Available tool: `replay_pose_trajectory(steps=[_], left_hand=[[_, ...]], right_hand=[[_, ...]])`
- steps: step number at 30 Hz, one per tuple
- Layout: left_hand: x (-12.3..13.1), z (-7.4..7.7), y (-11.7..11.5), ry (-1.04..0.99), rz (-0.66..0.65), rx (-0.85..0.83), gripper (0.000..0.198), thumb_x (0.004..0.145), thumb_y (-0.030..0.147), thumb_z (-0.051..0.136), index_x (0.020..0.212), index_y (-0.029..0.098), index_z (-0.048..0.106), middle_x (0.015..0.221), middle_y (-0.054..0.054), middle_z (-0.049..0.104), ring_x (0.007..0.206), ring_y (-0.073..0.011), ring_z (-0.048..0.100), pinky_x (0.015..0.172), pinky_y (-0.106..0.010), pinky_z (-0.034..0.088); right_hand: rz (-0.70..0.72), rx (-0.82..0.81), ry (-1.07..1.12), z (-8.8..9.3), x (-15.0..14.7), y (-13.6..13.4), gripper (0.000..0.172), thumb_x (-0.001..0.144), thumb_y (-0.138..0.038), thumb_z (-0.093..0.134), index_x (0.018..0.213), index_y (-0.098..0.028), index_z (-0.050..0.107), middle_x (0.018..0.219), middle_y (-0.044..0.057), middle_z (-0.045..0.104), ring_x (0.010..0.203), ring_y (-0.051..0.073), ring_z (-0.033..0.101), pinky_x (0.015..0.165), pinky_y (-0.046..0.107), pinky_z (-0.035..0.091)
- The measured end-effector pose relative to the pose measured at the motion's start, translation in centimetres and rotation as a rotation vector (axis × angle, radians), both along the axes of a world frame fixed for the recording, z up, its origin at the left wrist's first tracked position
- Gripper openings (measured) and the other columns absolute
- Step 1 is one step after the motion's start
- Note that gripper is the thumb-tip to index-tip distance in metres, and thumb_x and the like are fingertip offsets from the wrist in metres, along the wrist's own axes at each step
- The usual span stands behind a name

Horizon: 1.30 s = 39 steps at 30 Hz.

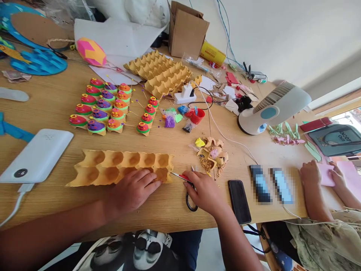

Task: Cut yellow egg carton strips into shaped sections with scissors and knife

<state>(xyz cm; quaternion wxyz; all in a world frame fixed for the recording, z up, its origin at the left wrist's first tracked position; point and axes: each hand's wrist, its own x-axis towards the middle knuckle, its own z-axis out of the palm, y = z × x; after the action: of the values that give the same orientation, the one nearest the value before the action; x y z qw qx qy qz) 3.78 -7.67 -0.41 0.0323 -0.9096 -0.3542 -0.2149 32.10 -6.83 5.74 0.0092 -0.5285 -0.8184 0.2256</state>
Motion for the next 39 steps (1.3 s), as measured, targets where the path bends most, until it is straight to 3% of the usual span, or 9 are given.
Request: replay_pose_trajectory(steps=[3,6,8,13,17,23,32,39], left_hand=[[0.1,0.6,-0.3,0.004,0.018,-0.067,0.012,0.094,0.023,0.066,0.102,0.019,0.074,0.112,-0.008,0.072,0.106,-0.0266,0.059,0.09,-0.042,0.047],[0.4,0.3,-0.5,0.024,0.04,-0.086,0.022,0.099,0.029,0.065,0.117,0.019,0.071,0.113,-0.008,0.072,0.105,-0.0265,0.059,0.088,-0.043,0.046],[0.5,-0.2,-0.4,0.044,0.032,-0.068,0.025,0.1,0.022,0.065,0.124,0.019,0.068,0.11,-0.006,0.072,0.099,-0.0244,0.06,0.085,-0.041,0.046],[0.2,-0.7,-0.4,0.06,-0.021,-0.093,0.01,0.095,0.013,0.067,0.104,0.018,0.067,0.095,-0.004,0.068,0.088,-0.0226,0.057,0.075,-0.039,0.042],[0.3,-0.4,-0.7,0.044,-0.009,-0.141,0.003,0.096,0.02,0.066,0.093,0.019,0.064,0.089,-0.004,0.063,0.084,-0.0235,0.054,0.073,-0.041,0.04],[0.5,-1.2,-0.6,0.062,-0.008,-0.144,0.006,0.1,0.017,0.064,0.106,0.018,0.066,0.092,-0.004,0.065,0.086,-0.0235,0.054,0.073,-0.039,0.04],[0.2,-1.2,-0.7,0.076,-0.04,-0.116,0.011,0.1,0.011,0.058,0.103,0.016,0.068,0.098,-0.006,0.069,0.086,-0.0237,0.055,0.069,-0.039,0.041],[0.2,-1.2,-0.8,0.056,-0.093,-0.116,0.01,0.099,0.012,0.06,0.103,0.016,0.069,0.097,-0.006,0.07,0.087,-0.0235,0.055,0.072,-0.039,0.044]], right_hand=[[0.016,0.012,-0.063,0.1,0.2,0.4,0.029,0.109,-0.029,0.048,0.132,-0.021,0.063,0.108,0.008,0.076,0.095,0.024,0.072,0.08,0.032,0.048],[0.06,0.013,-0.086,0.0,0.0,1.1,0.029,0.11,-0.031,0.046,0.132,-0.021,0.063,0.106,0.008,0.075,0.096,0.024,0.071,0.08,0.033,0.047],[0.109,0.003,-0.076,0.0,-0.4,1.6,0.029,0.11,-0.031,0.047,0.132,-0.022,0.063,0.106,0.008,0.075,0.097,0.024,0.071,0.081,0.033,0.047],[0.181,-0.001,-0.1,0.0,-1.0,2.0,0.029,0.11,-0.033,0.049,0.131,-0.023,0.066,0.108,0.007,0.076,0.096,0.023,0.071,0.077,0.032,0.045],[0.183,0.013,-0.131,0.2,-0.8,1.8,0.028,0.11,-0.032,0.048,0.13,-0.022,0.066,0.107,0.008,0.076,0.093,0.022,0.07,0.076,0.032,0.045],[0.169,0.065,-0.219,0.7,-0.5,1.2,0.026,0.11,-0.034,0.049,0.122,-0.022,0.068,0.095,0.006,0.074,0.085,0.022,0.07,0.069,0.031,0.041],[0.195,0.15,-0.324,1.1,-0.8,0.4,0.026,0.111,-0.034,0.047,0.115,-0.021,0.069,0.09,0.005,0.073,0.08,0.021,0.069,0.065,0.032,0.036],[0.152,0.068,-0.335,1.5,-0.5,-0.3,0.022,0.109,-0.033,0.048,0.108,-0.022,0.067,0.088,0.004,0.074,0.077,0.02,0.07,0.062,0.03,0.036]])
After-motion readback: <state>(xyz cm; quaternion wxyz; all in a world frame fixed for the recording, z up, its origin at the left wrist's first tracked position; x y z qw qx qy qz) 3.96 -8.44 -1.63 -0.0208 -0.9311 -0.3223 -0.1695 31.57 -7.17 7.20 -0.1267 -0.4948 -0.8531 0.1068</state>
